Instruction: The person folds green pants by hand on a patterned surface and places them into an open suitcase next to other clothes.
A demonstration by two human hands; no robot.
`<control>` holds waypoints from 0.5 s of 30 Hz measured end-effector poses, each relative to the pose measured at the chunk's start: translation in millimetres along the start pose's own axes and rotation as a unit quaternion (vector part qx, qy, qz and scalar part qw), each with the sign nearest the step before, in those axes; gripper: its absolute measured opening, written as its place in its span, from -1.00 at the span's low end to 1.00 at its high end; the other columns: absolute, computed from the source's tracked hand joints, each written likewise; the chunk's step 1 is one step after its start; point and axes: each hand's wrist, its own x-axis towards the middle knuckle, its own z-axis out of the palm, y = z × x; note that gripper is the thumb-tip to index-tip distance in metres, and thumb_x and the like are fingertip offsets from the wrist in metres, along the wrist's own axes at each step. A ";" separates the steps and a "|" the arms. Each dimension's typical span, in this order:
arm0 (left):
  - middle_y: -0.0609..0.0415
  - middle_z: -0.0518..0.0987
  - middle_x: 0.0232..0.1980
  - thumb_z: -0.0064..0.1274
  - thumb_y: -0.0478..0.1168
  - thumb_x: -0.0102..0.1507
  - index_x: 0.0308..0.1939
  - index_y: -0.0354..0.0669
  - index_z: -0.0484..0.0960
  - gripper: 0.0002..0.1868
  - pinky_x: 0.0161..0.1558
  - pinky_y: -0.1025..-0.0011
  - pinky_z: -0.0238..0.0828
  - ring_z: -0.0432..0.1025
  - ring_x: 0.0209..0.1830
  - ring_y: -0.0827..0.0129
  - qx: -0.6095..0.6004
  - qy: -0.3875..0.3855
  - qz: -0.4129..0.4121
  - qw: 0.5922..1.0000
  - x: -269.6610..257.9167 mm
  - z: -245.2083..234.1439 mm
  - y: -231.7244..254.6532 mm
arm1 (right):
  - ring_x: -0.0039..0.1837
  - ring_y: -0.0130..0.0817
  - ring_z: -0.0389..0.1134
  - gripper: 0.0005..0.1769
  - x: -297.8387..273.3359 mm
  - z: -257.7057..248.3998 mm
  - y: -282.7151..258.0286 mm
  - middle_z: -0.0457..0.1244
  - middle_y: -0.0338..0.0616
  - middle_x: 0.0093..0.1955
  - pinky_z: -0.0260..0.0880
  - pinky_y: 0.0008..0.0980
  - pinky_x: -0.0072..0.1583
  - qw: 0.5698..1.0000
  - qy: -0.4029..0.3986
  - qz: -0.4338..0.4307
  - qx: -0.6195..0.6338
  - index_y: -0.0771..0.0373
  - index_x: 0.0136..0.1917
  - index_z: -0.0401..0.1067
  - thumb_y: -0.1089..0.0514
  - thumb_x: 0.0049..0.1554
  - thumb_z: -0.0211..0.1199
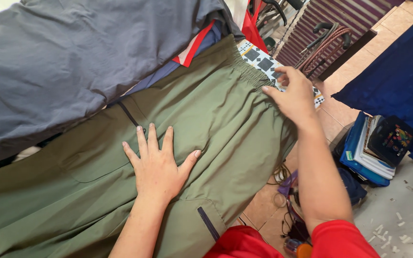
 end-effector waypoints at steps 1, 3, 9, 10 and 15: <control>-0.30 0.16 0.51 -0.09 0.52 0.14 0.40 -0.13 0.37 0.00 0.38 -0.40 -0.40 -0.12 0.57 -0.20 -0.001 0.000 0.000 1.000 0.3 0.1 0.1 | 0.00 -0.21 0.42 -0.40 -1.0 -3.0 3.0 0.38 -0.04 -0.04 0.42 -0.25 0.06 1.000 -0.019 0.023 0.011 0.26 0.23 0.49 0.03 -0.03 0.56; -0.30 0.17 0.51 -0.09 0.52 0.14 0.40 -0.13 0.37 0.00 0.38 -0.40 -0.39 -0.12 0.57 -0.20 -0.002 -0.002 0.000 1.000 -0.6 0.2 -0.2 | 0.02 -0.25 0.44 -0.41 -2.9 -4.1 8.3 0.40 -0.08 -0.04 0.41 -0.26 0.08 0.998 -0.042 0.034 0.027 0.24 0.25 0.50 0.02 -0.01 0.54; -0.31 0.18 0.51 -0.07 0.50 0.15 0.39 -0.13 0.38 -0.03 0.39 -0.40 -0.39 -0.11 0.57 -0.20 -0.004 0.006 0.005 1.000 -0.7 1.1 -1.6 | 0.05 -0.28 0.44 -0.43 -2.7 1.4 12.3 0.41 -0.09 0.00 0.39 -0.27 0.11 0.998 -0.038 -0.009 0.045 0.23 0.27 0.50 0.05 0.02 0.53; -0.31 0.18 0.51 -0.07 0.50 0.15 0.39 -0.13 0.39 -0.03 0.39 -0.40 -0.39 -0.11 0.57 -0.20 -0.003 0.006 0.004 1.000 -0.7 1.2 -1.7 | 0.01 -0.27 0.42 -0.42 -2.5 1.0 10.4 0.40 -0.09 -0.02 0.38 -0.26 0.07 0.999 -0.042 0.010 0.033 0.21 0.27 0.51 0.05 0.00 0.54; -0.32 0.18 0.50 -0.05 0.49 0.15 0.39 -0.14 0.39 -0.03 0.38 -0.39 -0.39 -0.11 0.57 -0.20 -0.004 0.003 0.005 1.000 -0.4 2.3 -1.8 | -0.06 -0.35 0.37 -0.42 5.0 -1.5 2.9 0.38 -0.10 -0.08 0.35 -0.32 0.01 0.995 -0.063 0.026 0.075 0.17 0.29 0.51 0.14 -0.01 0.51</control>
